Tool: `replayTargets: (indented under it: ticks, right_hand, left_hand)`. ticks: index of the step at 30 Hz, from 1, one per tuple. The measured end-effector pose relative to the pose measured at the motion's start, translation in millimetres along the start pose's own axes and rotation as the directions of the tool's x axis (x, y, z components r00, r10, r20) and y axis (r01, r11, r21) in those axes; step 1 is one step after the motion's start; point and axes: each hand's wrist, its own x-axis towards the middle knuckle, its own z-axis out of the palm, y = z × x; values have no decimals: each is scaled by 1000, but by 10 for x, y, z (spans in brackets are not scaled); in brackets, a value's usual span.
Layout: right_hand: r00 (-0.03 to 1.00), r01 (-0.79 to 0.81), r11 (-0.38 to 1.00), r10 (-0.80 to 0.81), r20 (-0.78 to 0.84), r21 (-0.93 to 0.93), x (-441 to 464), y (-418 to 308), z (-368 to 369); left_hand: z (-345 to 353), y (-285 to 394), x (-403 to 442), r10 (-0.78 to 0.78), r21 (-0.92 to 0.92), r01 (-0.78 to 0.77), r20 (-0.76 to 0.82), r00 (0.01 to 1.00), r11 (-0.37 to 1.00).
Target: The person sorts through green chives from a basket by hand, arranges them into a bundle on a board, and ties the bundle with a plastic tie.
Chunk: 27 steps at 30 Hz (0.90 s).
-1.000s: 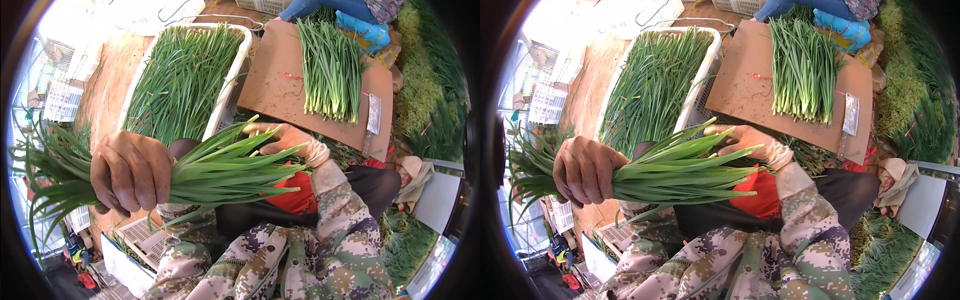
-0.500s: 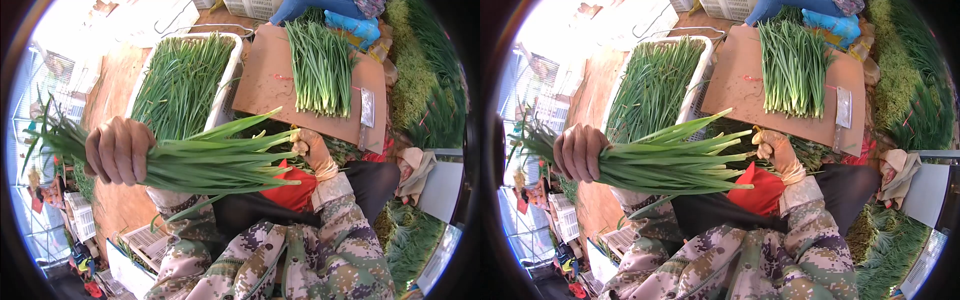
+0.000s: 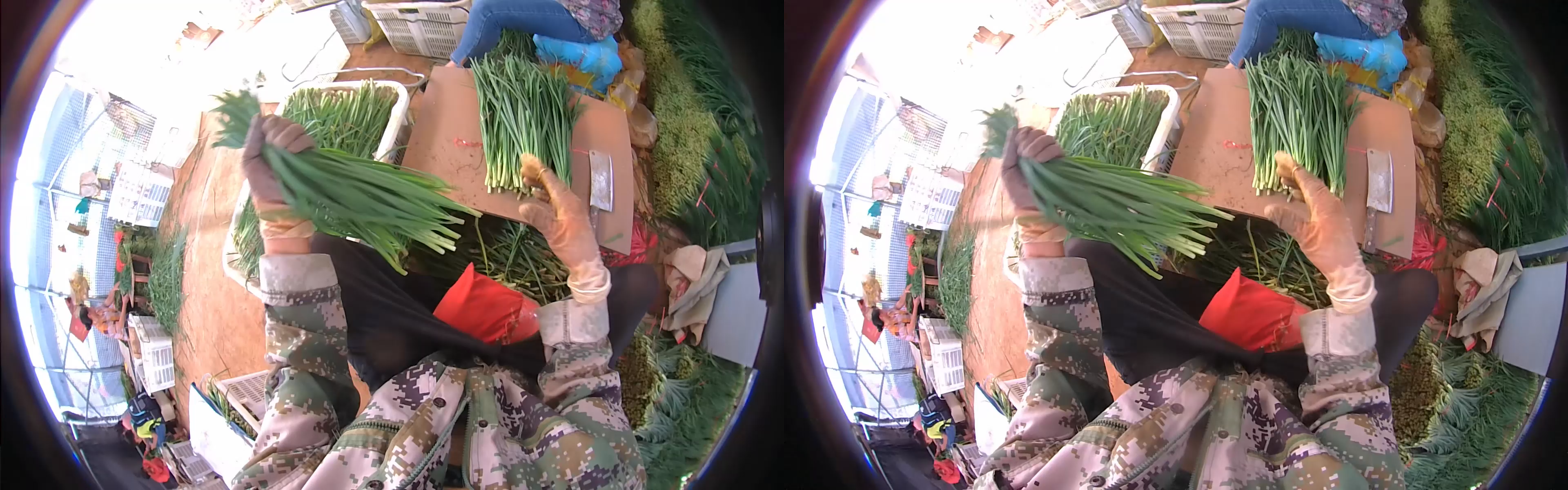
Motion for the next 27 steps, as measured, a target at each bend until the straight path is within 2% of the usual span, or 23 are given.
replayTargets:
  ticks: [1, 2, 4, 6, 8, 9, 10, 11, 12, 13, 14, 15, 17, 18, 19, 21, 22, 23, 26, 27]
  right_hand:
    - [995, 94, 995, -95, 20, 17, 38, -144, -42]
    - [994, 109, 994, -110, 18, 20, 64, -215, -41]
    - [966, 252, 949, -234, 112, -189, 138, -357, -28]
    - [953, 265, 933, -215, 213, -242, 207, -479, 91]
    - [944, 286, 925, -227, 238, -252, 313, -450, 293]
    - [948, 207, 964, -156, 276, -167, 372, -475, 393]
    - [944, 117, 990, -84, 319, -84, 423, -494, 490]
    - [946, 115, 989, -82, 314, -89, 468, -504, 577]
    - [940, 100, 983, -143, 309, 153, 515, -514, 665]
    - [936, 81, 919, -204, 289, 386, 537, -509, 738]
    - [984, 83, 855, -153, 95, 511, 485, -481, 807]
    - [985, 82, 857, -148, 90, 508, 502, -382, 782]
    - [962, -264, 711, 143, 235, 652, 475, -305, 631]
    - [965, -259, 639, 148, 215, 724, 410, -267, 552]
    - [965, -261, 640, 159, 208, 723, 369, -227, 479]
    - [953, -298, 533, 217, 212, 792, 324, -112, 276]
    - [967, -253, 559, 176, 185, 790, 330, -43, 216]
    - [967, -249, 562, 187, 171, 789, 295, -11, 135]
    - [967, -218, 394, 208, 144, 893, 232, 75, -86]
    - [969, -206, 395, 208, 132, 895, 218, 106, -100]
  left_hand:
    - [43, -55, 46, 41, 127, -26, -117, 992, 992]
    - [70, -99, 91, 2, 157, 19, -134, 991, 987]
    - [114, -213, 202, -33, 186, 59, -139, 990, 981]
    - [175, -341, 304, -20, 245, 104, -321, 947, 964]
    - [325, -624, 380, -29, 290, 133, -338, 941, 948]
    - [436, -794, 408, -35, 331, 166, -366, 930, 929]
    - [661, -986, 408, 36, 408, 211, -520, 853, 888]
    - [626, -1179, 447, 30, 405, 213, -516, 856, 889]
    - [557, -1354, 494, 68, 478, 222, -516, 854, 850]
    - [528, -1481, 523, 106, 548, 229, -511, 853, 804]
    - [612, -1555, 531, 50, 567, 311, -532, 846, 763]
    - [664, -1643, 555, 42, 564, 316, -531, 846, 763]
    - [786, -1838, 564, -43, 568, 346, -478, 877, 747]
    - [849, -1890, 581, -145, 572, 439, -487, 862, 693]
    - [872, -1933, 617, -158, 565, 448, -488, 859, 693]
    - [909, -1991, 682, -261, 765, 367, -265, 928, 530]
    - [968, -1946, 680, -248, 865, 306, -219, 944, 398]
    - [1071, -1884, 597, -160, 903, 262, -219, 962, 341]
    - [887, -1595, 530, -189, 867, 333, -281, 941, 371]
    - [673, -1492, 460, -286, 840, 370, -270, 919, 396]
